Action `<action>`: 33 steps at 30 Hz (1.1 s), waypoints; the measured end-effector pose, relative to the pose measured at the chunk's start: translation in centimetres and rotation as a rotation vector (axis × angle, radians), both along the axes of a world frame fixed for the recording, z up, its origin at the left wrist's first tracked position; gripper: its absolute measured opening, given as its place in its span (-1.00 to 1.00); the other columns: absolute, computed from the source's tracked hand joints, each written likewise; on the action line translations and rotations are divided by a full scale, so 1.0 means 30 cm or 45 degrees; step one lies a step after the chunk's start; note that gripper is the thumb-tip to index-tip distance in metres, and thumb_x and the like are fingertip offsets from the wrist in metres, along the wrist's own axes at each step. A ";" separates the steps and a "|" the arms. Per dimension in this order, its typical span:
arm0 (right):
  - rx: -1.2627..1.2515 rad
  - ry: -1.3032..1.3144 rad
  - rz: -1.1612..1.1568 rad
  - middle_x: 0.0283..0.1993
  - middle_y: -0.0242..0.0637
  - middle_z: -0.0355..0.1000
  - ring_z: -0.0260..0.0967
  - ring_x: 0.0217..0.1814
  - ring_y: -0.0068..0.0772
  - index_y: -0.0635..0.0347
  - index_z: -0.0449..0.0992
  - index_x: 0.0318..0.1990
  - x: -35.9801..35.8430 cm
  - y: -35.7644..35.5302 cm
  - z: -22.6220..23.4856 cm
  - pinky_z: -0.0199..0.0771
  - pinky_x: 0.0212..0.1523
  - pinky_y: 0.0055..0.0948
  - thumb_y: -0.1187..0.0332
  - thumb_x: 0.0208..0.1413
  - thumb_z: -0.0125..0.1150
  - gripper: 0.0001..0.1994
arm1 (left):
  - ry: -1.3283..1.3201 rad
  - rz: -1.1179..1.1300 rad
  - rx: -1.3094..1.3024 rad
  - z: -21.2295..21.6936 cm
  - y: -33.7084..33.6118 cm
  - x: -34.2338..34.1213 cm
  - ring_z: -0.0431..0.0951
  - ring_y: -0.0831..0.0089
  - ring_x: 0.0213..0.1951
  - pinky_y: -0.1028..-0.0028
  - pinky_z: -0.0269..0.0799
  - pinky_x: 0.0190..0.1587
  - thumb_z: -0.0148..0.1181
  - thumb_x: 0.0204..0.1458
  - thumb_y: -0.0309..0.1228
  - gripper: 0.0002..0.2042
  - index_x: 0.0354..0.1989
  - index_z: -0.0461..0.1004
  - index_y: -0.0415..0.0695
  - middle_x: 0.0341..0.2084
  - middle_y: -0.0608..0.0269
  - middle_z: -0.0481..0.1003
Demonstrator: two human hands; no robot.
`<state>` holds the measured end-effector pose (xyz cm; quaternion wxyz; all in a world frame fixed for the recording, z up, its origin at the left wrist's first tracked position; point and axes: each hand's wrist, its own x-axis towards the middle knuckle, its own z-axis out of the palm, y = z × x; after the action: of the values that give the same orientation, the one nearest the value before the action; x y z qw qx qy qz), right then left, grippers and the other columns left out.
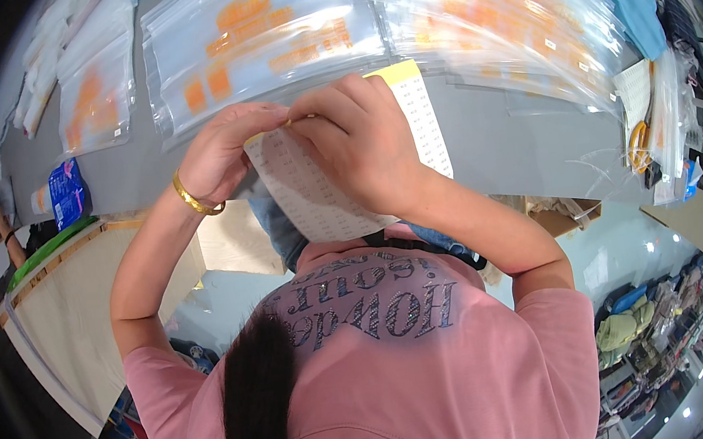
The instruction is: The person repeatedly tears off small yellow labels from a roll and applies them to clear plastic bags containing orange items on a table. The person works one bag at a time, placing each labeled bag into a pile.
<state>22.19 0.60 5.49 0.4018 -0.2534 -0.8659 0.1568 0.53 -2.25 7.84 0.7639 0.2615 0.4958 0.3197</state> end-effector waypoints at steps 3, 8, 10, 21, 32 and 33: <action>-0.390 0.114 -0.026 -0.13 -0.38 0.59 0.49 -0.13 -0.31 0.15 0.68 -0.27 0.038 0.017 0.097 0.42 -0.16 -0.37 0.53 -0.05 0.44 -0.85 | 0.356 -0.157 0.356 -0.033 0.041 -0.003 0.55 0.35 -0.10 0.40 0.39 0.09 0.13 0.26 -0.41 -0.81 -0.25 0.61 -0.26 -0.25 0.22 0.64; -1.017 0.097 -0.298 -0.10 -0.33 0.59 0.46 -0.16 -0.57 0.29 0.71 -0.25 0.166 0.263 0.097 0.45 -0.14 -0.51 0.37 0.16 0.41 -0.85 | 1.324 -0.490 1.966 -0.159 0.146 0.034 0.47 -0.05 0.13 0.15 0.35 0.27 0.13 0.09 -0.51 -0.91 -0.40 0.52 -0.26 0.01 -0.08 0.55; -0.985 0.000 -0.212 -0.10 -0.33 0.58 0.46 -0.18 -0.56 0.29 0.71 -0.25 0.150 0.336 0.003 0.45 -0.15 -0.52 0.35 0.15 0.42 -0.84 | 1.355 -0.616 1.931 -0.208 0.146 0.033 0.38 -0.01 0.28 0.07 0.26 0.38 0.13 0.05 -0.51 -0.91 -0.37 0.50 -0.28 0.20 -0.06 0.46; -0.708 -0.349 -0.244 -0.20 -0.35 0.51 0.36 -0.03 -0.37 0.27 0.70 -0.34 0.036 0.344 -0.155 0.40 -0.01 -0.37 0.33 0.10 0.47 -0.83 | 1.564 -0.592 1.896 -0.265 0.103 0.034 0.41 0.15 0.21 0.13 0.30 0.31 0.13 0.01 -0.45 -0.87 -0.39 0.50 -0.27 0.32 0.11 0.37; -0.126 -0.522 -0.684 -0.17 -0.22 0.53 0.30 -0.01 0.00 0.22 0.66 -0.43 0.027 0.392 -0.158 0.16 0.04 -0.06 -0.08 -0.06 0.51 -0.53 | 1.521 -0.485 1.892 -0.236 0.116 0.039 0.47 0.18 0.11 0.18 0.37 0.17 0.24 0.00 -0.47 -0.90 -0.36 0.55 -0.23 0.19 0.13 0.49; -0.216 -0.504 -0.667 -0.18 -0.22 0.54 0.31 -0.02 0.00 0.22 0.66 -0.43 0.016 0.397 -0.178 0.16 0.04 -0.06 -0.07 -0.05 0.51 -0.55 | 1.475 -0.444 1.870 -0.220 0.113 0.035 0.49 0.17 0.08 0.20 0.41 0.13 0.27 0.00 -0.48 -0.91 -0.36 0.55 -0.22 0.15 0.13 0.52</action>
<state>22.66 12.51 0.16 0.2300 -0.5253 -0.8164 0.0674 1.57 1.15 1.24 0.0812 0.8644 0.4267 0.2535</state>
